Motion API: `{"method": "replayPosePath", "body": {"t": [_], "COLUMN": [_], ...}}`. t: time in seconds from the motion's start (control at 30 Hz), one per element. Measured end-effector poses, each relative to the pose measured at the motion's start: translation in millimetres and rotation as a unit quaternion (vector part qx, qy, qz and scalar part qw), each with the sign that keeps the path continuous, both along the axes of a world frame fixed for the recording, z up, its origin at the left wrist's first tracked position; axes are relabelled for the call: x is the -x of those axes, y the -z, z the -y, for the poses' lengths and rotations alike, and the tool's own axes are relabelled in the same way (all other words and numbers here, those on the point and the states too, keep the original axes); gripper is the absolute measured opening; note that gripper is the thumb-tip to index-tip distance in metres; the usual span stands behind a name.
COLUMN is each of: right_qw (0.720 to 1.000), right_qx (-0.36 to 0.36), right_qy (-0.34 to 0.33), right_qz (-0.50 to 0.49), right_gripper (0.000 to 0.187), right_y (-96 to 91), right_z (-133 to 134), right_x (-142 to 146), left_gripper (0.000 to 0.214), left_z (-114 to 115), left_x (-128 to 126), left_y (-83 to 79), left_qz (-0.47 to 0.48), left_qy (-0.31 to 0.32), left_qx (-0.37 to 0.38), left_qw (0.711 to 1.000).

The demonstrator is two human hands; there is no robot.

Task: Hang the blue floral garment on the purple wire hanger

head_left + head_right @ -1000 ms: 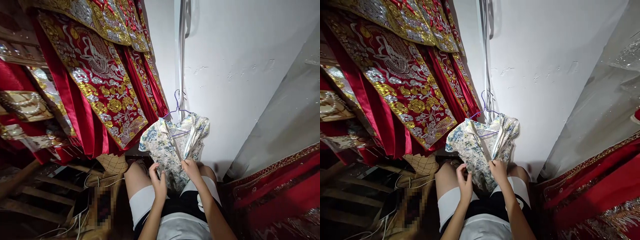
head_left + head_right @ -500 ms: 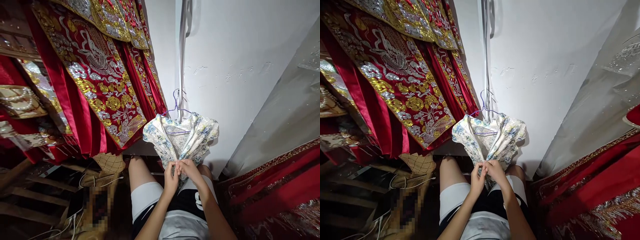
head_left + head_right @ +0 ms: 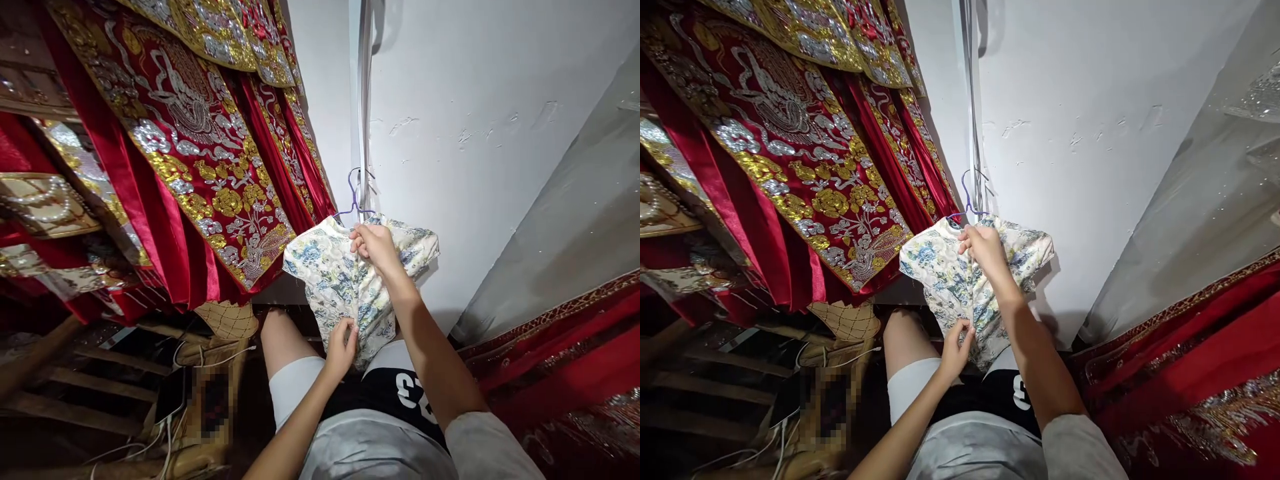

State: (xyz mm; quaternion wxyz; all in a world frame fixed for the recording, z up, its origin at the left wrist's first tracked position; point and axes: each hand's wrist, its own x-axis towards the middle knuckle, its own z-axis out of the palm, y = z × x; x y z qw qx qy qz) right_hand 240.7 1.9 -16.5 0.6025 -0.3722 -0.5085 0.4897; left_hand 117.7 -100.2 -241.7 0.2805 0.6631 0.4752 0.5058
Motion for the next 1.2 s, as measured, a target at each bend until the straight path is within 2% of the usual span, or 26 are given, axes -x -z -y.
{"method": "replayPosePath", "body": {"t": [0.03,0.1,0.2,0.3,0.37,0.43,0.47,0.53,0.6,0.67,0.7,0.77,0.83,0.9,0.97,1.03,1.1,1.17,1.2], "right_qw": [1.0,1.0,0.997,0.994,0.992,0.99,0.989,0.986,0.981,0.979,0.978,0.976,0.974,0.97,0.959,0.939,0.918,0.916,0.925], "right_qx": [-0.007,-0.023,-0.041,-0.069,-0.085,-0.089,-0.081,-0.036,0.024,0.067,0.078,0.092,0.098,0.103,0.119,0.141,0.163,0.173,0.168], "right_qy": [-0.005,-0.013,-0.015,-0.022,-0.031,-0.019,-0.003,0.021,0.012,-0.024,-0.043,-0.076,-0.107,-0.137,-0.177,-0.219,-0.25,-0.239,-0.212], "right_qz": [0.003,0.018,0.062,0.083,0.086,0.104,0.122,0.164,0.19,0.192,0.188,0.18,0.172,0.171,0.188,0.226,0.262,0.272,0.265], "right_gripper": [0.03,0.032,0.033,0.031,0.031,0.03,0.029,0.028,0.029,0.032,0.033,0.034,0.032,0.03,0.029,0.03,0.032,0.033,0.033], "right_y": [4.5,14.4,21.3,16.2,13.2,17.9,24.4,45.5,73.2,99.7,110.2,123.4,125.9,121.7,116.3,114.2,116.8,122.4,125.3], "right_z": [4.0,13.4,25.5,31.2,29.3,23.1,19.3,13.5,13.5,20.1,25.2,36.1,44.9,50.5,53.9,56.2,56.9,55.4,54.0], "right_x": [-0.3,-2.2,-5.3,-7.8,-10.2,-13.0,-14.2,-15.5,-14.8,-12.9,-12.2,-12.6,-16.3,-22.6,-29.4,-34.6,-36.6,-34.9,-32.7], "left_gripper": [0.022,0.022,0.035,0.031,0.023,0.02,0.02,0.02,0.021,0.021,0.021,0.019,0.013,0.008,0.007,0.004,0.013,0.022,0.025], "left_z": [-3.1,-13.1,-34.9,-57.7,-68.9,-74.6,-75.7,-76.5,-78.4,-82.2,-84.0,-85.2,-82.0,-76.2,-70.8,-66.6,-61.5,-53.1,-47.7], "left_x": [4.8,12.9,19.4,18.3,14.3,11.3,11.9,20.1,39.3,65.2,78.0,97.1,102.5,94.7,80.2,66.9,58.3,53.0,50.2], "left_y": [-10.9,-44.7,-115.6,-182.2,-211.7,-228.3,-232.8,-235.6,-229.7,-212.2,-198.8,-164.5,-126.3,-93.9,-75.1,-72.2,-81.5,-95.8,-102.5], "left_qz": [0.003,0.02,0.033,-0.022,-0.086,-0.124,-0.124,-0.088,0.0,0.134,0.214,0.382,0.509,0.567,0.568,0.547,0.525,0.505,0.492], "left_qy": [0.005,0.006,-0.018,-0.009,0.03,0.042,0.027,-0.038,-0.128,-0.189,-0.198,-0.168,-0.131,-0.105,-0.068,-0.032,0.009,0.072,0.109], "left_qx": [-0.007,-0.045,-0.153,-0.23,-0.252,-0.27,-0.28,-0.296,-0.296,-0.265,-0.234,-0.138,-0.016,0.091,0.148,0.145,0.111,0.088,0.084], "left_qw": [1.0,0.999,0.987,0.973,0.963,0.954,0.951,0.95,0.946,0.936,0.928,0.898,0.851,0.812,0.807,0.824,0.844,0.856,0.86]}}
